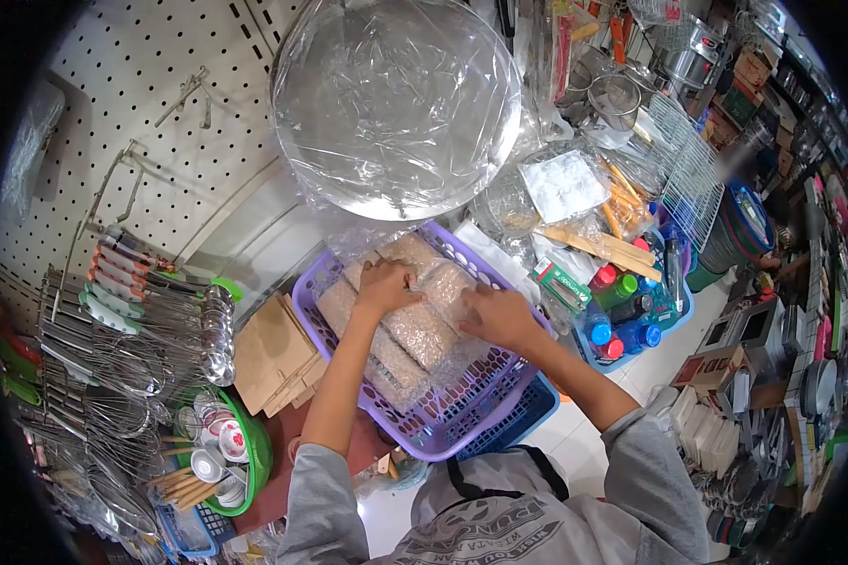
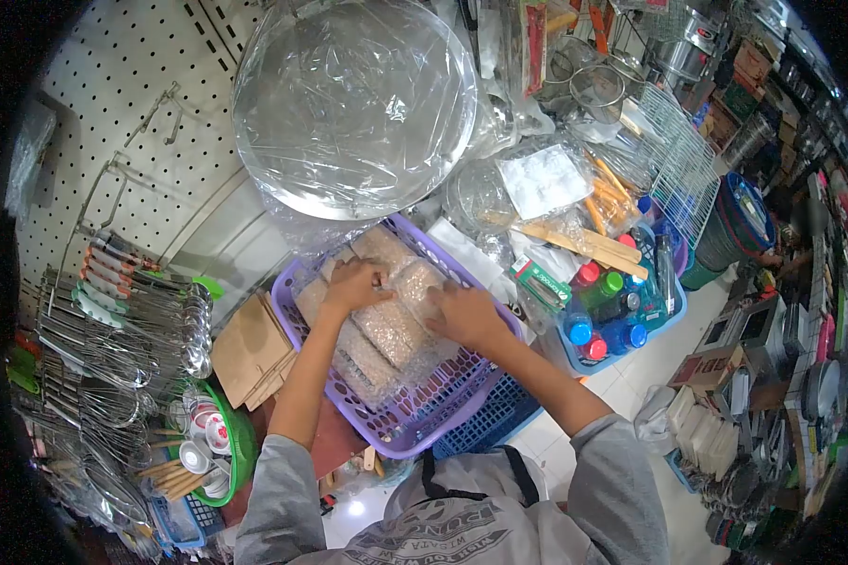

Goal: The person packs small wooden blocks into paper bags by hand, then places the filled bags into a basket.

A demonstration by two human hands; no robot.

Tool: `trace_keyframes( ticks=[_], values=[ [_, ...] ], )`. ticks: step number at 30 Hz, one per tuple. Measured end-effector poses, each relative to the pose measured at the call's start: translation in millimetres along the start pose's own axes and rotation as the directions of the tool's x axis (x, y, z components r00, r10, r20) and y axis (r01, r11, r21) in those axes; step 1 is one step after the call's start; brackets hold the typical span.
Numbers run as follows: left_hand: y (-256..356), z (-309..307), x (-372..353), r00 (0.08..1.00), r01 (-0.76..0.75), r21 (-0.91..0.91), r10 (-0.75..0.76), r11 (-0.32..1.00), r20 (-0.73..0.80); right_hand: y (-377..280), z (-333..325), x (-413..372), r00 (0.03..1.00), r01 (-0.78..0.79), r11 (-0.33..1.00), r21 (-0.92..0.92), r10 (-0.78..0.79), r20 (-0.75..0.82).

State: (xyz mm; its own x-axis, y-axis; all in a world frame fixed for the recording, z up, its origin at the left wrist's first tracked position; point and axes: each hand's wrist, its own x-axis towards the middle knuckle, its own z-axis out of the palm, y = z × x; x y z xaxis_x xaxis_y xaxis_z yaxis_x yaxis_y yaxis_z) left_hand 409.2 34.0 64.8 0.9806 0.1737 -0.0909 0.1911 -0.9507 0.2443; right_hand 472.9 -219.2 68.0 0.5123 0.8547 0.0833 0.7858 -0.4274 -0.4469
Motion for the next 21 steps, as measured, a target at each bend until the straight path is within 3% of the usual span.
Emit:
trace_keyframes(
  ticks=[4, 6, 9, 12, 15, 18, 21],
  values=[
    [-2.9, -0.4, 6.1, 0.981, 0.145, -0.08, -0.132, 0.986, 0.143, -1.0, 17.4, 2.6, 0.976, 0.201, 0.979, 0.036, -0.197, -0.092],
    [-2.5, -0.1, 8.9, 0.974, 0.169, -0.111, -0.149, 0.979, 0.168, -0.6, 23.3, 3.5, 0.976, 0.206, 0.978, 0.008, -0.205, -0.069],
    [0.8, -1.2, 9.6, 0.988, 0.106, -0.162, -0.085, 0.981, 0.13, -0.1, 29.1, 5.5, 0.979, 0.19, 0.981, -0.022, -0.191, -0.065],
    [12.0, -5.0, 5.0, 0.994, 0.078, -0.097, -0.07, 0.992, 0.084, -1.2, 36.8, 7.5, 0.985, 0.159, 0.986, -0.045, -0.162, -0.067],
    [14.7, -1.3, -1.3, 0.965, -0.198, -0.088, 0.178, 0.976, -0.194, -2.8, 38.5, 9.2, 0.991, 0.13, 0.99, -0.059, -0.132, -0.033],
    [13.9, 0.8, -2.2, 0.975, -0.222, -0.25, 0.213, 0.942, -0.066, -5.7, 36.1, 9.0, 0.993, 0.119, 0.991, -0.062, -0.119, -0.009],
    [11.4, 9.2, -7.4, 0.985, -0.172, -0.307, 0.154, 0.936, -0.081, -3.4, 36.9, 10.1, 0.993, 0.114, 0.992, -0.061, -0.114, 0.002]
  ],
)
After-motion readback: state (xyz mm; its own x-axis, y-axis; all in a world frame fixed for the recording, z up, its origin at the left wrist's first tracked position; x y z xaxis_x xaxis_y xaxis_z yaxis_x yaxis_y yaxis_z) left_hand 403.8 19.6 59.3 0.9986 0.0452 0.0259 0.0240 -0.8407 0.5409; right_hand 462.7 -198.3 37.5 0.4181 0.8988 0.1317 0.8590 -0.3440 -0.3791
